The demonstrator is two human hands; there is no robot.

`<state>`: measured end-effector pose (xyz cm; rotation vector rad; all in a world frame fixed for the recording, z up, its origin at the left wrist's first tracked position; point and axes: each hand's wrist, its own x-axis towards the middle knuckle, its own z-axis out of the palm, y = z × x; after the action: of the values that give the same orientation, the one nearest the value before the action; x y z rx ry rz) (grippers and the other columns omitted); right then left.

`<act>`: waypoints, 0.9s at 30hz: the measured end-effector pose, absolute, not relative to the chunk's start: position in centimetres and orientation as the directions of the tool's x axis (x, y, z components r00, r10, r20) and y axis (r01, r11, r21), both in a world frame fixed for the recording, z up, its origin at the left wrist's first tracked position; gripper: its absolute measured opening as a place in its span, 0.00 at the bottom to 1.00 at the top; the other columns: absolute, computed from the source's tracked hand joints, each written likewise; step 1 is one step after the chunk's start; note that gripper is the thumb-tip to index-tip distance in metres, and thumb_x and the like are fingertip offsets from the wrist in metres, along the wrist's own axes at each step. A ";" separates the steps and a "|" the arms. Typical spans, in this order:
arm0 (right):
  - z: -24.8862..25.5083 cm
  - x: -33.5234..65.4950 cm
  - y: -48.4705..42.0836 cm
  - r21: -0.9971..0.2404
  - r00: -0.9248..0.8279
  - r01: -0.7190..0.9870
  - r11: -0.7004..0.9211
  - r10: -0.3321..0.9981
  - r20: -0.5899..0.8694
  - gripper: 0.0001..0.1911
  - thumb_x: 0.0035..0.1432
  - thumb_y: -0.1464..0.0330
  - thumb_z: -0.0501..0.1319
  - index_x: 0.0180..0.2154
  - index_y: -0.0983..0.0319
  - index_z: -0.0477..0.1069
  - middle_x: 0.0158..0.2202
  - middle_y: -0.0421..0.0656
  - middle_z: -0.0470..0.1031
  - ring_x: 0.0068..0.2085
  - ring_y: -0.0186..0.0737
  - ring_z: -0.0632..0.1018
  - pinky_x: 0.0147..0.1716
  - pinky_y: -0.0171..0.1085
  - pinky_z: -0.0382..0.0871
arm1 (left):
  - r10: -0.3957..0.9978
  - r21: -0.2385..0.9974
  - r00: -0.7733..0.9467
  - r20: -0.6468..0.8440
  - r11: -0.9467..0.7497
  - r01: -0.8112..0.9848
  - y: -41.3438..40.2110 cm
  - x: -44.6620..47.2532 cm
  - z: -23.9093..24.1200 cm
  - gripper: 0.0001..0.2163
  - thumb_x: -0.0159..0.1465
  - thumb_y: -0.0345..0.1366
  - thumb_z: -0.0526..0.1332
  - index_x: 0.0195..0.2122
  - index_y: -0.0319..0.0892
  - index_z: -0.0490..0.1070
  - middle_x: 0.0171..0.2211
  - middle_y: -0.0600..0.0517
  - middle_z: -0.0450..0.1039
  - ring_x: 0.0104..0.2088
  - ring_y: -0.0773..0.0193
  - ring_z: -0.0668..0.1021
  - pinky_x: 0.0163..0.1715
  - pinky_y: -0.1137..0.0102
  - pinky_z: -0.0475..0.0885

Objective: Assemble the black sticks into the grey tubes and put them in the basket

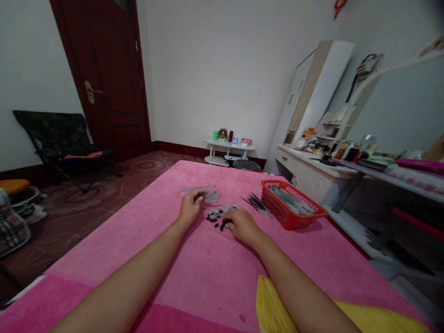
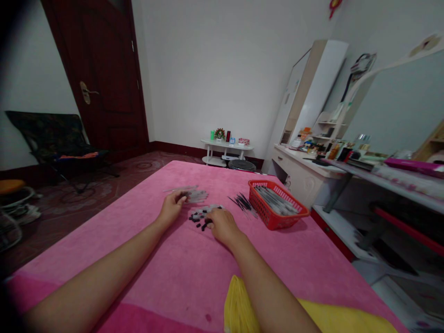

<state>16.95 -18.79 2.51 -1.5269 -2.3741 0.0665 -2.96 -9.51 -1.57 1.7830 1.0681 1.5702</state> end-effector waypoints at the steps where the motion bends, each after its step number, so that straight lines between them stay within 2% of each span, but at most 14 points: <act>1: 2.4 17.1 -18.6 -0.246 -0.344 0.878 0.411 0.899 0.271 0.08 0.49 0.72 0.62 0.33 0.59 0.77 0.35 0.43 0.78 0.40 0.39 0.76 0.38 0.34 0.63 | 0.821 0.790 0.039 0.569 -0.560 0.251 -9.6 -2.9 -1.6 0.13 0.55 0.27 0.55 0.39 0.38 0.75 0.38 0.47 0.78 0.39 0.60 0.77 0.43 0.63 0.72; 4: 1.9 17.7 -17.6 -0.469 -0.171 0.812 0.348 0.909 0.379 0.09 0.45 0.77 0.60 0.30 0.62 0.75 0.31 0.42 0.78 0.34 0.37 0.76 0.35 0.33 0.65 | 0.777 0.700 0.158 0.609 -0.621 0.353 -10.1 -2.9 -1.5 0.13 0.55 0.24 0.54 0.38 0.39 0.75 0.38 0.47 0.78 0.40 0.59 0.77 0.44 0.62 0.71; 7: 1.5 18.3 -16.5 -0.749 0.030 0.597 0.288 0.925 0.379 0.07 0.44 0.75 0.59 0.29 0.64 0.73 0.26 0.41 0.76 0.27 0.37 0.75 0.29 0.34 0.68 | 0.718 0.605 0.282 0.636 -0.692 0.395 -10.8 -2.7 -1.1 0.15 0.56 0.22 0.54 0.39 0.40 0.76 0.38 0.47 0.77 0.41 0.60 0.76 0.43 0.65 0.71; 9: 1.4 18.5 -16.1 -0.848 0.113 0.450 0.279 0.924 0.364 0.07 0.45 0.71 0.59 0.30 0.64 0.73 0.25 0.41 0.76 0.25 0.38 0.75 0.26 0.35 0.68 | 0.691 0.564 0.333 0.642 -0.719 0.406 -11.1 -2.5 -0.9 0.16 0.56 0.22 0.54 0.41 0.41 0.75 0.38 0.48 0.77 0.41 0.60 0.76 0.41 0.66 0.71; 11: 1.4 18.7 -15.9 -0.857 0.139 0.405 0.318 0.905 0.402 0.07 0.47 0.68 0.59 0.29 0.63 0.74 0.25 0.42 0.76 0.26 0.39 0.76 0.27 0.36 0.69 | 0.676 0.538 0.361 0.642 -0.733 0.415 -11.3 -2.4 -0.8 0.16 0.56 0.21 0.54 0.42 0.41 0.75 0.38 0.48 0.77 0.41 0.60 0.76 0.41 0.66 0.70; 15: 1.7 18.8 -16.0 -0.794 0.118 0.465 0.392 0.861 0.494 0.07 0.47 0.67 0.59 0.26 0.63 0.74 0.24 0.43 0.77 0.28 0.40 0.76 0.29 0.36 0.68 | 0.667 0.515 0.382 0.639 -0.740 0.432 -11.4 -2.4 -0.8 0.16 0.56 0.21 0.55 0.41 0.41 0.75 0.38 0.48 0.76 0.41 0.60 0.76 0.41 0.66 0.70; 20: 2.1 18.4 -16.3 -0.797 0.116 0.453 0.399 0.860 0.497 0.07 0.44 0.69 0.60 0.28 0.64 0.75 0.28 0.44 0.78 0.30 0.40 0.77 0.32 0.37 0.69 | 0.663 0.504 0.396 0.635 -0.744 0.438 -11.5 -2.4 -0.7 0.15 0.57 0.21 0.55 0.40 0.41 0.75 0.36 0.48 0.76 0.39 0.61 0.76 0.40 0.67 0.70; 27: 2.3 18.0 -16.5 -0.803 0.118 0.449 0.392 0.865 0.488 0.07 0.42 0.70 0.61 0.27 0.64 0.75 0.27 0.44 0.78 0.30 0.40 0.77 0.33 0.38 0.70 | 0.666 0.505 0.409 0.623 -0.742 0.440 -11.5 -2.4 -0.6 0.14 0.58 0.23 0.55 0.41 0.41 0.75 0.37 0.48 0.76 0.39 0.60 0.76 0.41 0.65 0.71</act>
<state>18.02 -16.46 2.26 -1.2283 -1.5108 0.4573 -2.37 -11.46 -0.64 2.4055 0.9683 1.2457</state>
